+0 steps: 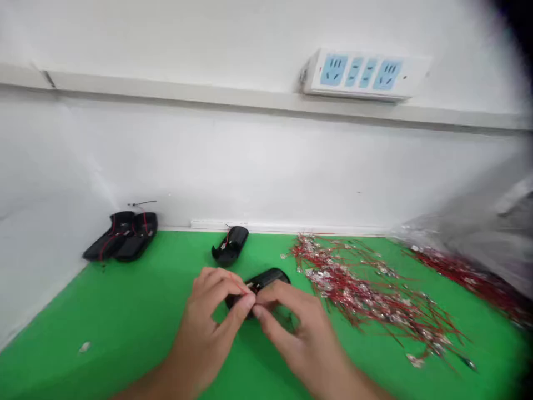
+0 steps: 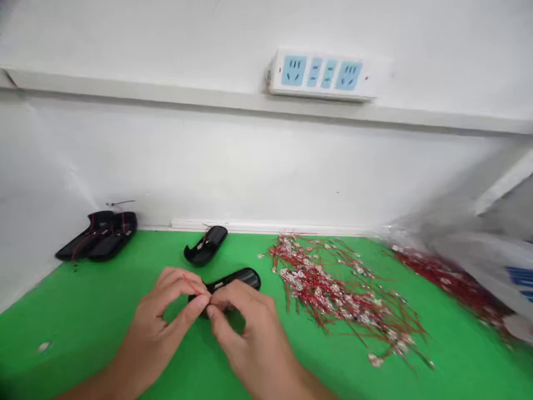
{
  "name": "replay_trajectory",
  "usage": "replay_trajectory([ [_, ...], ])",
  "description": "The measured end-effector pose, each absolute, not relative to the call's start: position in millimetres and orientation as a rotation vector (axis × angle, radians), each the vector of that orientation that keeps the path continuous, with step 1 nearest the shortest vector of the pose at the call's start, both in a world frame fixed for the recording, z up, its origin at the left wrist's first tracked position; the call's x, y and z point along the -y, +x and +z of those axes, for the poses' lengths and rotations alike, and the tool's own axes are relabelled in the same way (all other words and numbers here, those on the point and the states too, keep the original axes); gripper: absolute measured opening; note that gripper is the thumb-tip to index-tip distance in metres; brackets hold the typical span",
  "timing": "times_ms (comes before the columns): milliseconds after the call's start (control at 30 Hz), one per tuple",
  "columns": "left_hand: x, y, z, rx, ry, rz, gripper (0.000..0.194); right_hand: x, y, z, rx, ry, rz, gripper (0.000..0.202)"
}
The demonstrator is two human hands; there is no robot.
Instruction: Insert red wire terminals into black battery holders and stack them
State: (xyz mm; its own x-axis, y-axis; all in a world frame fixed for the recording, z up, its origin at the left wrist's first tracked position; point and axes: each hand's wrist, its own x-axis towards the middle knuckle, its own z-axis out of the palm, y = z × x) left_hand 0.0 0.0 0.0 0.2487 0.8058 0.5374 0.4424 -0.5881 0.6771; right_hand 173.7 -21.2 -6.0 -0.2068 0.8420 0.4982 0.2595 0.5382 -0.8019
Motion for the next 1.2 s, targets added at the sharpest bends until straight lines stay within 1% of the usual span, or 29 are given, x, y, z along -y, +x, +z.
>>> replay_trajectory([
  [67, 0.4, -2.3, -0.6, -1.114, 2.165, 1.303, 0.011, 19.2, 174.8, -4.0, 1.737, -0.972, 0.665, 0.012],
  [133, -0.1, -4.1, -1.0, -1.082, 2.182, 1.312, 0.009, 17.9, 175.0, -2.6, 1.717, -1.017, 0.697, 0.012],
  [200, -1.2, -5.3, -1.2, -1.04, 2.191, 1.31, 0.009, 17.3, 174.7, -1.3, 1.675, -1.069, 0.812, 0.012],
  [333, -1.6, -6.0, -0.4, -1.015, 2.188, 1.238, 0.015, 15.7, 177.1, 2.9, 1.505, -1.067, 1.113, 0.015],
  [433, 1.5, -5.1, 1.7, -1.038, 2.171, 1.192, 0.009, 13.0, 182.9, 6.5, 1.325, -0.981, 1.328, 0.018],
  [500, 3.5, -4.1, 3.1, -1.02, 2.176, 1.187, 0.006, 11.9, 186.3, 7.2, 1.283, -0.92, 1.402, 0.022],
  [600, 4.1, -2.9, 4.3, -0.99, 2.192, 1.197, 0.01, 12.5, 188.1, 6.4, 1.311, -0.89, 1.455, 0.025],
  [667, 3.3, -2.7, 4.6, -0.989, 2.199, 1.188, 0.011, 14.0, 187.6, 6.6, 1.374, -0.919, 1.423, 0.024],
  [700, 2.9, -2.8, 4.8, -0.99, 2.205, 1.177, 0.012, 14.9, 187.1, 7.3, 1.437, -0.943, 1.354, 0.022],
  [833, 3.1, -3.8, 5.4, -0.999, 2.227, 1.126, 0.012, 18.0, 186.4, 13.3, 1.776, -0.997, 0.95, 0.023],
  [900, 4.3, -4.3, 5.2, -1.013, 2.246, 1.102, 0.011, 17.7, 188.8, 16.4, 1.884, -1.018, 0.872, 0.024],
  [967, 5.4, -4.7, 3.5, -1.062, 2.298, 1.054, 0.008, 14.7, 195.2, 18.7, 1.91, -1.055, 0.865, 0.024],
  [1067, 5.5, -5.4, -3.9, -1.169, 2.455, 0.923, 0.037, 3.6, 211.6, 19.6, 1.823, -1.149, 0.874, 0.026],
  [1100, 4.9, -5.6, -7.8, -1.199, 2.501, 0.875, 0.042, -1.3, 217.5, 18.9, 1.794, -1.189, 0.871, 0.026],
  [1200, 1.5, -6.1, -21.1, -1.25, 2.533, 0.774, 0.037, -15.4, 229.8, 12.8, 1.801, -1.301, 0.857, 0.028],
])
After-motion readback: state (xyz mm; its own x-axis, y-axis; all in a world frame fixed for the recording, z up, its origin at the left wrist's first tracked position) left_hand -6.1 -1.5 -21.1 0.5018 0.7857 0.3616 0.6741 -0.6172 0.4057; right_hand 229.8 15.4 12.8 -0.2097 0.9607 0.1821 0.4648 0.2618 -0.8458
